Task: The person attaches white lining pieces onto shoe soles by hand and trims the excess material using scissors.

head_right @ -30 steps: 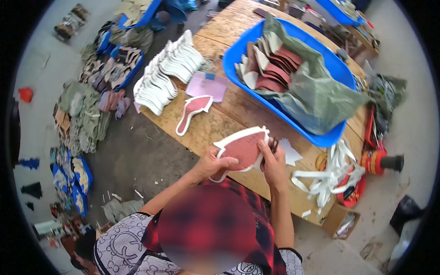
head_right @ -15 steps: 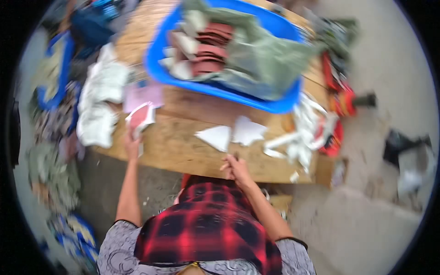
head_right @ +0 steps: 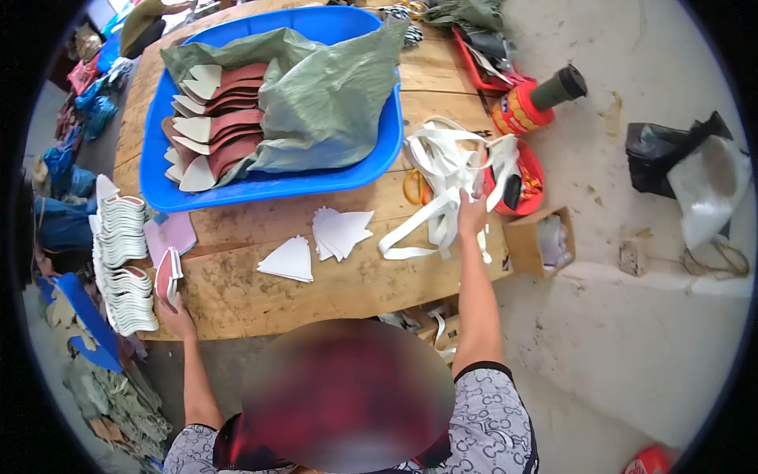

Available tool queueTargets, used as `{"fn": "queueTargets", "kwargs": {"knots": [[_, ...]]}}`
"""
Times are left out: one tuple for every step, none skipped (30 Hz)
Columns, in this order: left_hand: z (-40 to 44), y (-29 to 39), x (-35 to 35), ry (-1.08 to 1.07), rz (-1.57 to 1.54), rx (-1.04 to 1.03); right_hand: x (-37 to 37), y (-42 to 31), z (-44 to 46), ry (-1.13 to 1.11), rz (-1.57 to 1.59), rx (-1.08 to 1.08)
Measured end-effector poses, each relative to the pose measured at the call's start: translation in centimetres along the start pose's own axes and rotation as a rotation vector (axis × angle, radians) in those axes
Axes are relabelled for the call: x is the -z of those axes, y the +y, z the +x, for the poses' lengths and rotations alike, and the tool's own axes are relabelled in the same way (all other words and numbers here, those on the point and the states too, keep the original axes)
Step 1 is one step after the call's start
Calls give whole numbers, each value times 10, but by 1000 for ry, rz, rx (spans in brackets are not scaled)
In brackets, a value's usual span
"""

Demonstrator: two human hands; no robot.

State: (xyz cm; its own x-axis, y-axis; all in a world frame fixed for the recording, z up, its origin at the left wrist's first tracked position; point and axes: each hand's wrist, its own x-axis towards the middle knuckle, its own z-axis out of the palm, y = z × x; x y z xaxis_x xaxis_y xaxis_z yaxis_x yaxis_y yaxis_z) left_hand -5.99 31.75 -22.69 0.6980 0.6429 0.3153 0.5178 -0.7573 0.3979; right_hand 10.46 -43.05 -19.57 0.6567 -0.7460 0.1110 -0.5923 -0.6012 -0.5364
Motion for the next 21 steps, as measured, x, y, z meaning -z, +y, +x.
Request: {"fn": "queueTargets", "kwargs": {"knots": [[-6, 7, 2, -29, 10, -32, -7, -1, 15, -50, -126, 24], [-11, 30, 17, -38, 41, -46, -12, -3, 20, -92, -229, 24], [-21, 21, 8, 37, -71, -106, -42, 33, 38, -116, -185, 72], [-29, 61, 23, 31, -114, -149, -73, 70, 58, -142, -140, 119], [-35, 86, 31, -10, -110, -176, -73, 61, 58, -211, -51, 92], [-35, 113, 32, -68, -125, -211, -58, 40, 47, -274, 82, 46], [-32, 149, 39, -103, -147, -257, -45, 30, 39, -319, 195, 4], [-24, 190, 51, -147, -178, -308, -35, 23, 31, -340, 276, -29], [-13, 231, 61, -175, -270, -342, -44, 40, 37, -356, 190, -87], [0, 262, 63, -201, -362, -378, -36, 25, 28, -320, 162, -133], [16, 280, 52, -215, -473, -363, -30, 14, 21, -281, 136, -179], [35, 295, 37, -234, -588, -352, -30, 8, 17, -311, 163, -150], [60, 309, 20, -171, -620, -376, -31, 2, 13, -337, 191, -122], [88, 319, 2, -117, -649, -400, -36, 0, 10, -317, 213, -76], [116, 326, -20, -148, -637, -308, -40, -2, 7, -292, 236, -35], [144, 331, -41, -182, -629, -215, -44, -4, 6, -263, 255, 5], [169, 334, -56, -134, -404, -256, -42, -5, 4, -226, 245, 12], [193, 336, -68, -85, -180, -291, -34, -8, 1, -190, 233, 19], [212, 337, -78, -35, 44, -321, -28, -13, -1, -153, 220, 26], [225, 335, -88, -137, 140, -291, -9, -38, -16, -19, 198, 50], [238, 335, -96, -236, 235, -261, 5, -38, -17, 30, 80, 167]]}}
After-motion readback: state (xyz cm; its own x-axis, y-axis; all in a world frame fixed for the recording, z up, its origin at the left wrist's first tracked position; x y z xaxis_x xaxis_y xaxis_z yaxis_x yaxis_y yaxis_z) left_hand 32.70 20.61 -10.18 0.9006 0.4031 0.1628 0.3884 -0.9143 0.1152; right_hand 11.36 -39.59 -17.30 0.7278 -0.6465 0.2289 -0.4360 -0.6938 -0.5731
